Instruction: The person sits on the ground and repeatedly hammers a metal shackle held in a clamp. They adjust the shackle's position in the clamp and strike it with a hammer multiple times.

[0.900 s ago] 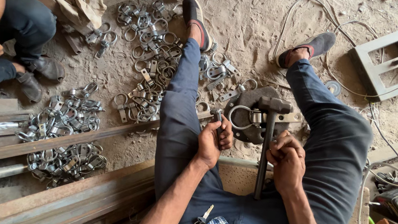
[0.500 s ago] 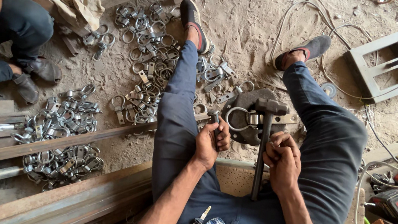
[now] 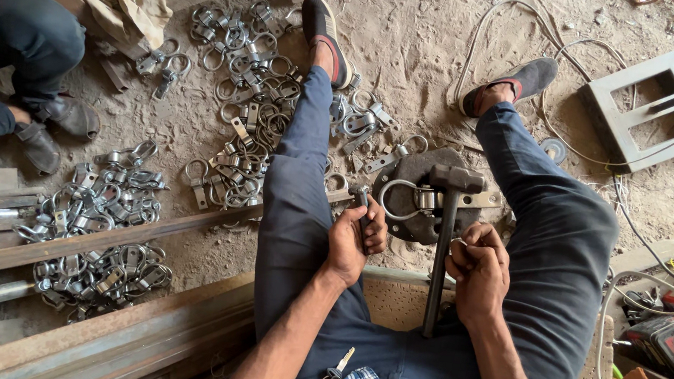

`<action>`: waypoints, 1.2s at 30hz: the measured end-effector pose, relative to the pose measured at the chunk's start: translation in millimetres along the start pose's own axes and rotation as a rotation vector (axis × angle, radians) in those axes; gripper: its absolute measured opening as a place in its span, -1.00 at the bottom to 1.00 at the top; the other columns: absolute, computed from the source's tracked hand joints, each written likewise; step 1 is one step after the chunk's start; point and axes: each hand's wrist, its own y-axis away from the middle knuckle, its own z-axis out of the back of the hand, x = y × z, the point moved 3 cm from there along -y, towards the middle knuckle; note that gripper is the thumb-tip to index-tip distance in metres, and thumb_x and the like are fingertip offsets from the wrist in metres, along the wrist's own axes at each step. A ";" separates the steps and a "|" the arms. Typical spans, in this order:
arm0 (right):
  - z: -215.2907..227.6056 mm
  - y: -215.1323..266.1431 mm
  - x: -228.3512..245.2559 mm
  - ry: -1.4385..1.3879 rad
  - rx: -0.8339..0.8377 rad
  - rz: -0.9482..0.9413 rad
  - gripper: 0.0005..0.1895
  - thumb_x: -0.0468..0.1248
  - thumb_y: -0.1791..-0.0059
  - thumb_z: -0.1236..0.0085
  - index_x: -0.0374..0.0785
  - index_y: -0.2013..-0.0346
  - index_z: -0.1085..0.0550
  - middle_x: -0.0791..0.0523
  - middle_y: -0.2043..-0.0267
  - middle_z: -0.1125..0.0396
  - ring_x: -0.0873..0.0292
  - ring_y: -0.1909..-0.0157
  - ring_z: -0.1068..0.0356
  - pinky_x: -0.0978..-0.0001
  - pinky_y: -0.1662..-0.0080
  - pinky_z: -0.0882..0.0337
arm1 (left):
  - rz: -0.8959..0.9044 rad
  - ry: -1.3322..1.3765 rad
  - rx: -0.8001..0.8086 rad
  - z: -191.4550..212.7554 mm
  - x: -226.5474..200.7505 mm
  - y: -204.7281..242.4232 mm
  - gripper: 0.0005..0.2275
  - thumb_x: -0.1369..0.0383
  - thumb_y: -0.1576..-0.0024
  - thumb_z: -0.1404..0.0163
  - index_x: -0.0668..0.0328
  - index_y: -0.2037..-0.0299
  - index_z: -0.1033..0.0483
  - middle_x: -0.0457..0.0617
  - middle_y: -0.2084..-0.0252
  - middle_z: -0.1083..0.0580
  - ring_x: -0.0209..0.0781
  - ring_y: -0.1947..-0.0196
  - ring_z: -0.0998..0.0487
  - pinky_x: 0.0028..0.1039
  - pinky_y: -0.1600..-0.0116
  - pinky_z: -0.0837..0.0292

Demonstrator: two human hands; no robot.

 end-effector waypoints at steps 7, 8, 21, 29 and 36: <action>-8.5 2.1 6.5 0.007 -0.042 -0.013 -0.84 -0.50 0.11 0.30 -0.23 0.36 -0.24 0.13 0.24 -0.16 0.35 0.50 0.06 0.53 0.52 -0.02 | -0.002 -0.006 -0.003 -0.5 -0.2 0.5 -0.81 0.19 -0.27 0.21 0.08 0.30 -0.20 -0.18 0.50 -0.09 -0.38 0.59 -0.06 -0.49 0.49 0.02; -8.5 2.2 6.6 0.004 -0.048 -0.012 -0.85 -0.51 0.11 0.30 -0.23 0.37 -0.24 0.13 0.24 -0.16 0.34 0.50 0.06 0.52 0.52 -0.02 | -0.002 -0.008 -0.004 -0.5 -0.2 0.3 -0.81 0.19 -0.26 0.21 0.08 0.30 -0.20 -0.18 0.50 -0.09 -0.38 0.60 -0.06 -0.49 0.49 0.02; 14.9 -1.3 -9.0 -0.055 0.120 0.052 -0.85 -0.51 0.23 0.32 -0.23 0.49 -0.21 0.13 0.34 -0.05 0.28 0.43 0.03 0.46 0.45 -0.05 | 0.007 0.045 0.000 12.2 8.5 -2.4 -0.81 0.19 -0.24 0.17 0.06 0.31 -0.21 -0.19 0.50 -0.10 -0.37 0.59 -0.07 -0.50 0.48 0.01; 3.6 1.4 -0.7 -0.024 -0.032 -0.071 -0.81 -0.51 0.13 0.30 -0.19 0.36 -0.26 0.18 0.14 -0.21 0.32 0.45 0.04 0.51 0.45 -0.06 | 0.020 0.003 -0.009 6.2 5.4 0.3 -0.81 0.16 -0.22 0.13 0.03 0.32 -0.24 -0.23 0.52 -0.10 -0.42 0.59 -0.07 -0.52 0.49 0.00; 8.6 0.5 -2.5 0.000 -0.014 -0.064 -0.78 -0.53 0.07 0.34 -0.20 0.32 -0.28 0.17 0.17 -0.19 0.33 0.45 0.04 0.50 0.44 -0.07 | 0.012 0.000 0.011 2.1 3.5 0.8 -0.80 0.16 -0.24 0.16 0.04 0.32 -0.22 -0.23 0.51 -0.10 -0.42 0.59 -0.06 -0.54 0.50 0.02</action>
